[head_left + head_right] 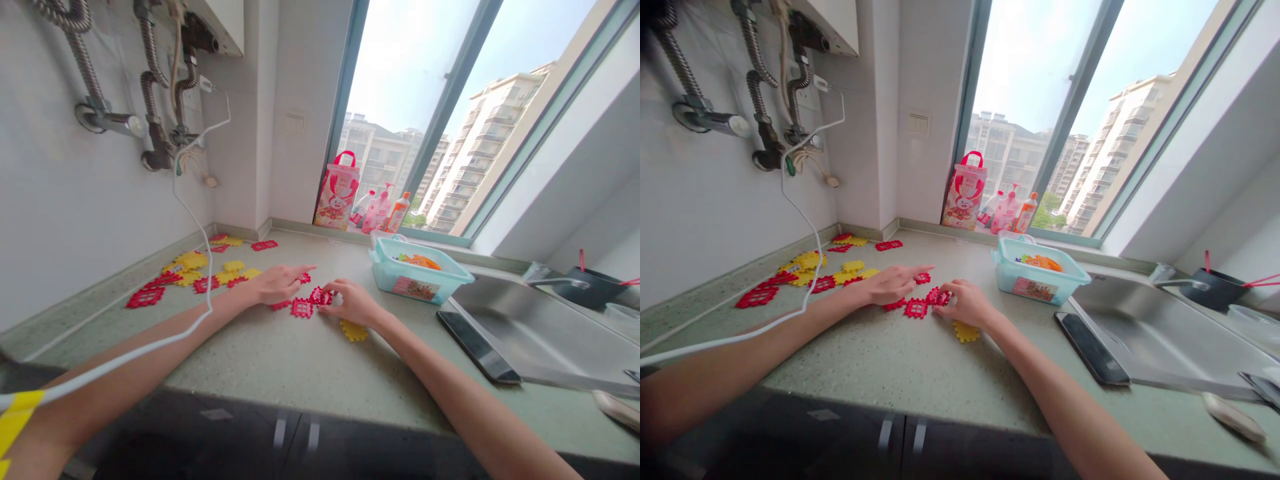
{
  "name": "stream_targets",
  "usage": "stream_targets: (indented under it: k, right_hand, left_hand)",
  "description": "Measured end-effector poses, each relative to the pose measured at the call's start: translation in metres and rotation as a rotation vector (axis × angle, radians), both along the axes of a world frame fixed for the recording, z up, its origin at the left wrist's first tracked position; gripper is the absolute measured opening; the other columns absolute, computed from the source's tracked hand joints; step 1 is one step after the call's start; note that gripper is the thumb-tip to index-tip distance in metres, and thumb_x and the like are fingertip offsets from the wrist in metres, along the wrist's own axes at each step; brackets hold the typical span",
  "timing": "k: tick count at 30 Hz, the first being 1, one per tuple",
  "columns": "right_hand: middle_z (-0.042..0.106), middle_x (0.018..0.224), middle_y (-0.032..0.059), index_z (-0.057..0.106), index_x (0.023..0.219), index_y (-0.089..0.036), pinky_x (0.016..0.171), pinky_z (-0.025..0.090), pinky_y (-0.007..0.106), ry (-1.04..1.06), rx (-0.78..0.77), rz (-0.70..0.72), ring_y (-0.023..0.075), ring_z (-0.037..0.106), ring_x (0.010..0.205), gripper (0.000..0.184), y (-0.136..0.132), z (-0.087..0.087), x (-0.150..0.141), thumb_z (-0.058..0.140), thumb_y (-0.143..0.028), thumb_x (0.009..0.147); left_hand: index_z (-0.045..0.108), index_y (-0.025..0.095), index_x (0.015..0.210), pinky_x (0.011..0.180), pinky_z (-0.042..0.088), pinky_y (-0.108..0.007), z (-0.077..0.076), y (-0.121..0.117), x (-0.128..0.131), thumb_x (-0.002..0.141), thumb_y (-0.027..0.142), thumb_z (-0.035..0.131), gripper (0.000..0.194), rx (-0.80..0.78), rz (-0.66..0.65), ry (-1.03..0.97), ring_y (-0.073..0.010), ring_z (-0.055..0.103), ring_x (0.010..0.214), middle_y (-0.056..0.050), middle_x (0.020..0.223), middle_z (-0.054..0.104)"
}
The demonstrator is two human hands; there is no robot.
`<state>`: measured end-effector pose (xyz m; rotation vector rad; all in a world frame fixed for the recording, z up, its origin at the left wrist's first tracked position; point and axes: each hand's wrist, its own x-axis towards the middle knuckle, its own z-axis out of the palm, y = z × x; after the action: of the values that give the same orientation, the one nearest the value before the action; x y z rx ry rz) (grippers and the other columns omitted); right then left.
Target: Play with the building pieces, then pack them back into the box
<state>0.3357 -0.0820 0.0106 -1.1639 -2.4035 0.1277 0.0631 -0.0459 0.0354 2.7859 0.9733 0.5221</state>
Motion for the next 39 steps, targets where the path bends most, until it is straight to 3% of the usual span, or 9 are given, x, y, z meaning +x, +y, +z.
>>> stream_targets:
  k: [4,10,16,20,26,30,34,37,39]
  right_hand:
    - [0.077,0.101,0.0052,0.078,0.103,-0.025,0.087,0.052,0.034,-0.059,0.059,-0.030,0.0218,0.071,0.092,0.020,-0.003,0.006,0.002,0.080,-0.029,0.084]
    - [0.078,0.112,0.0064,0.077,0.105,-0.027,0.106,0.045,0.046,-0.067,0.464,-0.032,0.0259,0.071,0.101,0.023,0.001,0.036,0.042,0.078,-0.030,0.083]
    - [0.076,0.118,0.0076,0.074,0.109,-0.025,0.107,0.047,0.049,0.278,0.904,-0.393,0.0280,0.070,0.111,0.023,0.005,0.074,0.123,0.074,-0.038,0.090]
    - [0.074,0.117,0.0112,0.072,0.115,-0.020,0.104,0.050,0.051,0.547,1.044,-0.609,0.0295,0.068,0.111,0.035,0.012,0.077,0.163,0.069,-0.047,0.094]
    - [0.077,0.115,0.0119,0.082,0.100,-0.024,0.100,0.050,0.053,0.249,0.626,-0.748,0.0326,0.067,0.109,0.042,0.030,0.058,0.182,0.061,-0.060,0.096]
    - [0.076,0.123,0.0121,0.083,0.096,-0.023,0.103,0.048,0.055,0.183,0.658,-0.736,0.0348,0.063,0.116,0.038,0.030,0.056,0.169,0.058,-0.051,0.099]
    - [0.076,0.122,0.0081,0.081,0.096,-0.025,0.107,0.050,0.050,0.158,0.689,-0.398,0.0298,0.064,0.116,0.025,0.022,0.050,0.116,0.058,-0.035,0.101]
    - [0.073,0.132,0.0081,0.077,0.118,-0.028,0.109,0.051,0.047,0.062,0.466,-0.094,0.0263,0.066,0.119,0.025,0.014,0.029,0.063,0.058,-0.030,0.102]
    - [0.062,0.152,0.0116,0.064,0.144,-0.027,0.114,0.048,0.050,0.004,0.285,-0.026,0.0283,0.061,0.133,0.041,0.013,0.010,0.034,0.058,-0.035,0.104]
  left_hand:
    - [0.045,0.022,0.162,0.090,0.050,-0.032,0.002,0.001,-0.003,0.099,0.024,0.040,0.063,0.013,0.017,0.003,-0.0227,0.073,0.094,-0.005,0.113,0.079]
    - [0.046,0.024,0.160,0.102,0.049,-0.033,-0.001,0.009,-0.014,0.101,0.027,0.037,0.060,0.004,0.045,0.006,-0.0229,0.073,0.110,-0.006,0.138,0.073]
    - [0.048,0.024,0.158,0.113,0.044,-0.035,-0.004,0.011,-0.018,0.102,0.029,0.036,0.058,-0.058,0.046,0.005,-0.0226,0.065,0.132,-0.005,0.147,0.067]
    - [0.054,0.023,0.153,0.112,0.046,-0.031,-0.002,0.008,-0.016,0.102,0.028,0.037,0.055,-0.114,0.016,-0.013,-0.0204,0.066,0.131,-0.004,0.142,0.071]
    - [0.060,0.018,0.148,0.118,0.044,-0.035,-0.007,0.014,-0.018,0.102,0.028,0.037,0.053,-0.094,0.002,-0.010,-0.0225,0.061,0.138,-0.008,0.151,0.064]
    - [0.066,0.020,0.141,0.118,0.043,-0.037,-0.010,0.016,-0.021,0.102,0.029,0.038,0.049,-0.039,-0.021,0.053,-0.0245,0.062,0.136,-0.008,0.149,0.066]
    - [0.059,0.019,0.148,0.117,0.044,-0.038,-0.008,0.005,-0.017,0.100,0.029,0.045,0.051,-0.027,-0.086,0.100,-0.0271,0.061,0.136,-0.010,0.150,0.064]
    - [0.043,0.023,0.161,0.122,0.039,-0.036,-0.003,-0.007,-0.010,0.096,0.025,0.051,0.065,-0.034,-0.209,0.058,-0.0260,0.052,0.146,-0.009,0.163,0.051]
    - [0.043,0.025,0.160,0.124,0.036,-0.037,0.001,-0.011,-0.007,0.094,0.022,0.051,0.067,-0.004,-0.269,0.017,-0.0254,0.049,0.148,-0.007,0.164,0.049]
